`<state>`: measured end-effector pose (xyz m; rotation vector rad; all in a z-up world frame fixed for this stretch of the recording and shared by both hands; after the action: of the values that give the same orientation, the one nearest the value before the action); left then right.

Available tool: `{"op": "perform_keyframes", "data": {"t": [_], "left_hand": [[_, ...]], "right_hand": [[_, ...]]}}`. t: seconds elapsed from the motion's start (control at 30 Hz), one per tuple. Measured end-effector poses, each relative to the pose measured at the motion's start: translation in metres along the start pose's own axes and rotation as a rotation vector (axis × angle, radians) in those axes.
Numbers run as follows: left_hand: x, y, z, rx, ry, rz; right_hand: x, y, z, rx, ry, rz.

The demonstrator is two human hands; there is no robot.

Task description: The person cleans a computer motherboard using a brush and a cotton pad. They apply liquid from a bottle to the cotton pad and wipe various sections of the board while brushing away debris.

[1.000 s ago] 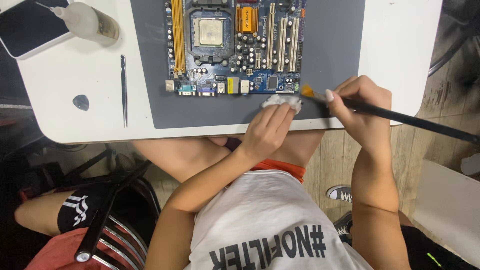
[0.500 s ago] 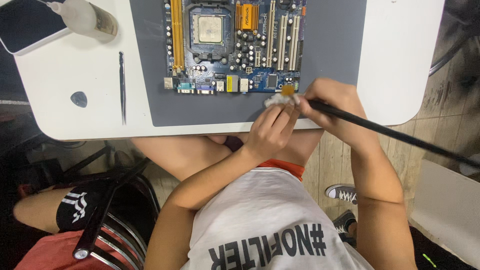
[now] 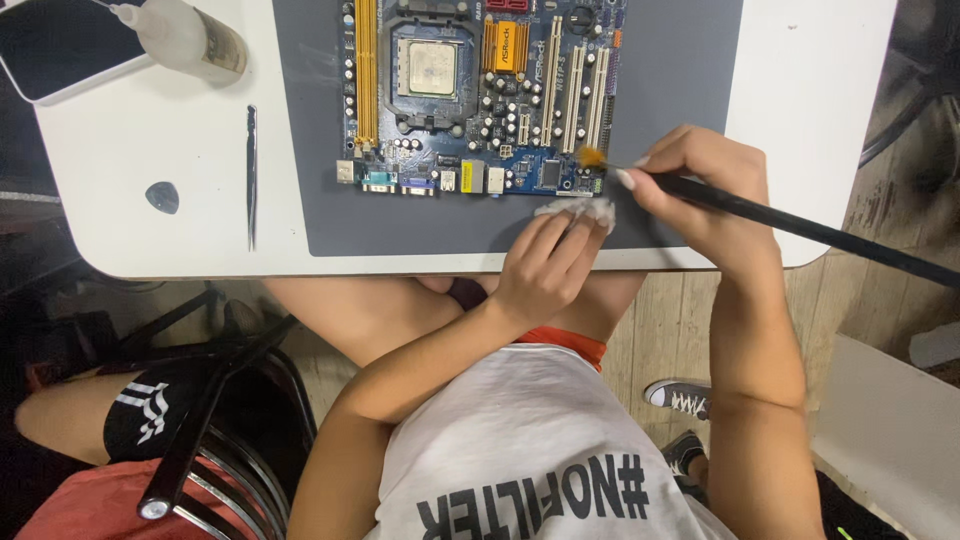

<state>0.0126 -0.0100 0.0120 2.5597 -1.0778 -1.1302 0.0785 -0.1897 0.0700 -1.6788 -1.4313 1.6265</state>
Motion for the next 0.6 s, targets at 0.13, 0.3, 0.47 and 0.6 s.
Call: {"op": "perform_keyframes", "data": {"t": [0.13, 0.3, 0.47, 0.6], "left_hand": [[0.006, -0.002, 0.007, -0.003, -0.007, 0.004], [0.0, -0.006, 0.006, -0.017, -0.122, 0.019], [0.008, 0.002, 0.006, 0.022, -0.127, 0.039], [0.013, 0.011, -0.006, 0.034, -0.133, 0.085]], "right_hand": [[0.003, 0.0, -0.019, -0.029, -0.062, -0.008], [-0.02, 0.021, -0.003, -0.022, -0.203, 0.149], [-0.017, 0.025, -0.003, 0.019, -0.127, 0.009], [-0.021, 0.019, -0.002, 0.072, 0.056, -0.239]]}}
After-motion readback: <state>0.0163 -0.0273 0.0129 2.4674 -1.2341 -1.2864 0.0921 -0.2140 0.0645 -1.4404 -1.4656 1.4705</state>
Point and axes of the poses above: each hand's wrist, its own z-axis away from the middle knuckle, its own x-axis out of the palm, y = z × x, the point moved 2 cm from there along -z, towards the middle knuckle, and after that the axes turned 11 degrees about -x, right-handed, at the moved point
